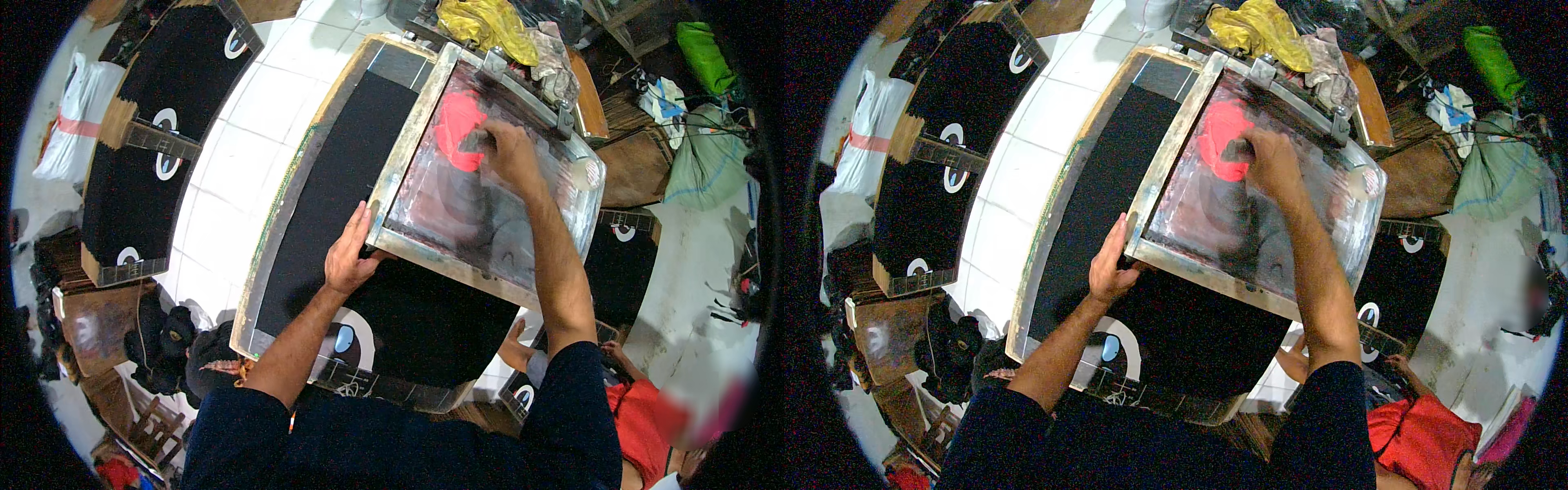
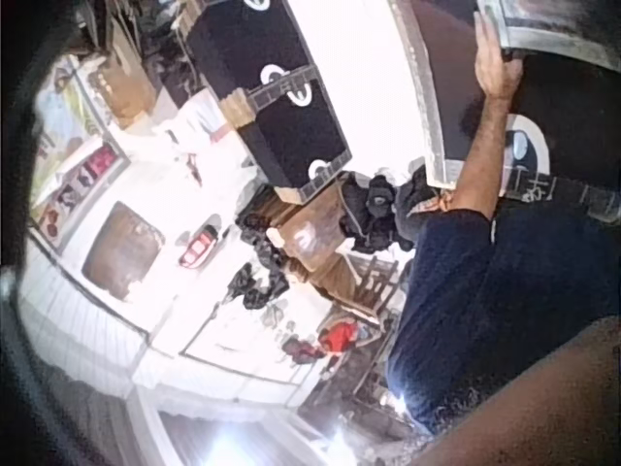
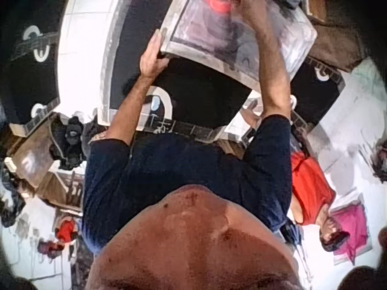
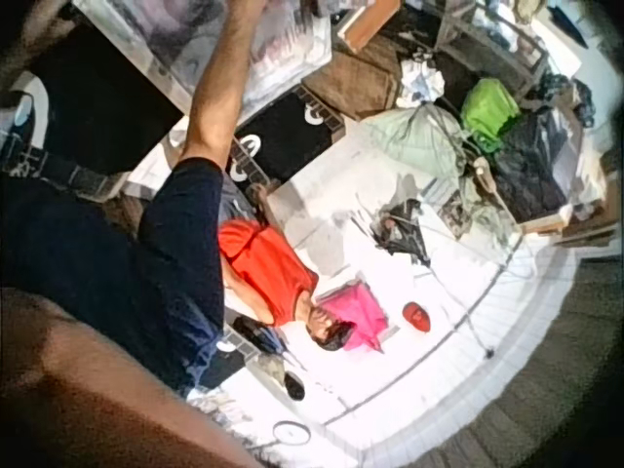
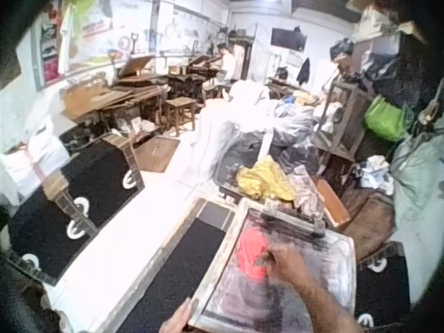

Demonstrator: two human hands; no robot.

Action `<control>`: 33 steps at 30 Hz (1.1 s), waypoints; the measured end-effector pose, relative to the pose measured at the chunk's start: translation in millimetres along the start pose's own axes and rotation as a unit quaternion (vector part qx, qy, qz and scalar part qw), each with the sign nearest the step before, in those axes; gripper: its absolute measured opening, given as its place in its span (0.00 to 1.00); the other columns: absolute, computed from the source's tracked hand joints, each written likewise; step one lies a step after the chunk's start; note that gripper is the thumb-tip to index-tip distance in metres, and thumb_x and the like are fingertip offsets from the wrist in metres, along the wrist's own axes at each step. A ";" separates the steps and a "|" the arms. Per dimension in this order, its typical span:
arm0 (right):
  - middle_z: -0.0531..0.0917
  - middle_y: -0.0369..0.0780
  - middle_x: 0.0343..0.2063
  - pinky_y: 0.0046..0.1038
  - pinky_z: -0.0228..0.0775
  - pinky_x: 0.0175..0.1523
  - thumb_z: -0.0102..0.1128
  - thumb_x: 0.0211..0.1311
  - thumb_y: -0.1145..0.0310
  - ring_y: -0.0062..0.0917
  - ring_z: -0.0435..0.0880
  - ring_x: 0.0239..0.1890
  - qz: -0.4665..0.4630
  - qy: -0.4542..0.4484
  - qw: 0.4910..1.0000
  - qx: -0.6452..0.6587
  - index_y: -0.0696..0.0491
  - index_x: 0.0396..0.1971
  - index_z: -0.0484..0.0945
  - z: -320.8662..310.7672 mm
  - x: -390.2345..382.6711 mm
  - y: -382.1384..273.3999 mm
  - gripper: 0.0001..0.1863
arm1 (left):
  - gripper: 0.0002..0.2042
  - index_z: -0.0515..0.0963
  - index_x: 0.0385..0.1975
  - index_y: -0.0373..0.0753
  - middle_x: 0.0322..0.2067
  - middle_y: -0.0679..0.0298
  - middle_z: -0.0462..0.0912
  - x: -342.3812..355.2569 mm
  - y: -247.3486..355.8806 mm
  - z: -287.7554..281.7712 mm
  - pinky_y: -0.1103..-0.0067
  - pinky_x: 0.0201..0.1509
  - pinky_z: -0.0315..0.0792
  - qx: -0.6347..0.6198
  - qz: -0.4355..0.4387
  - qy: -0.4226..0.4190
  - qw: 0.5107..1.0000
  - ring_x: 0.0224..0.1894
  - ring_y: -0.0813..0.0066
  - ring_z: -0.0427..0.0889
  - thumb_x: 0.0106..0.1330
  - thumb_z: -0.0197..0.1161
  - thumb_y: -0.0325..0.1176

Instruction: The person repeatedly aligns a screen printing frame over a black guitar-shaped board and uses a squeegee to pull pink ink across the mesh. They lift the frame to reveal the printed design, then reset and repeat the process on the same board.

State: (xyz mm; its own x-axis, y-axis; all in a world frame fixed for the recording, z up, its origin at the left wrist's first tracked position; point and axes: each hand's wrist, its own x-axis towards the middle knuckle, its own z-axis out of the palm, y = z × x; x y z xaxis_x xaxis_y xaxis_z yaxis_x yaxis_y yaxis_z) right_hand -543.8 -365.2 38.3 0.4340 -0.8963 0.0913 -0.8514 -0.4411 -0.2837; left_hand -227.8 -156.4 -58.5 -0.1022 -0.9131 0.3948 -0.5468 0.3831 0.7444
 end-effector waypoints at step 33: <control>0.87 0.43 0.51 0.43 0.75 0.60 0.55 0.74 0.66 0.43 0.85 0.54 0.110 0.543 0.832 -0.028 0.50 0.53 0.83 -74.2 -99.0 -179.8 0.14 | 0.45 0.68 0.72 0.39 0.62 0.45 0.79 110.1 129.1 -72.1 0.69 0.59 0.79 -0.145 0.052 0.118 0.981 0.59 0.59 0.84 0.51 0.83 0.31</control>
State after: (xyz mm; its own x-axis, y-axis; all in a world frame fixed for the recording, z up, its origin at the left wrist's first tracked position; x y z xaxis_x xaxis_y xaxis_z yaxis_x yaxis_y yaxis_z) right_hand -455.5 -200.5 151.1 -0.2301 -0.4551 0.8602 -0.9008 -0.2349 -0.3652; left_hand -249.7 -197.4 120.0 0.0694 -0.8227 0.5642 -0.2802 0.5268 0.8025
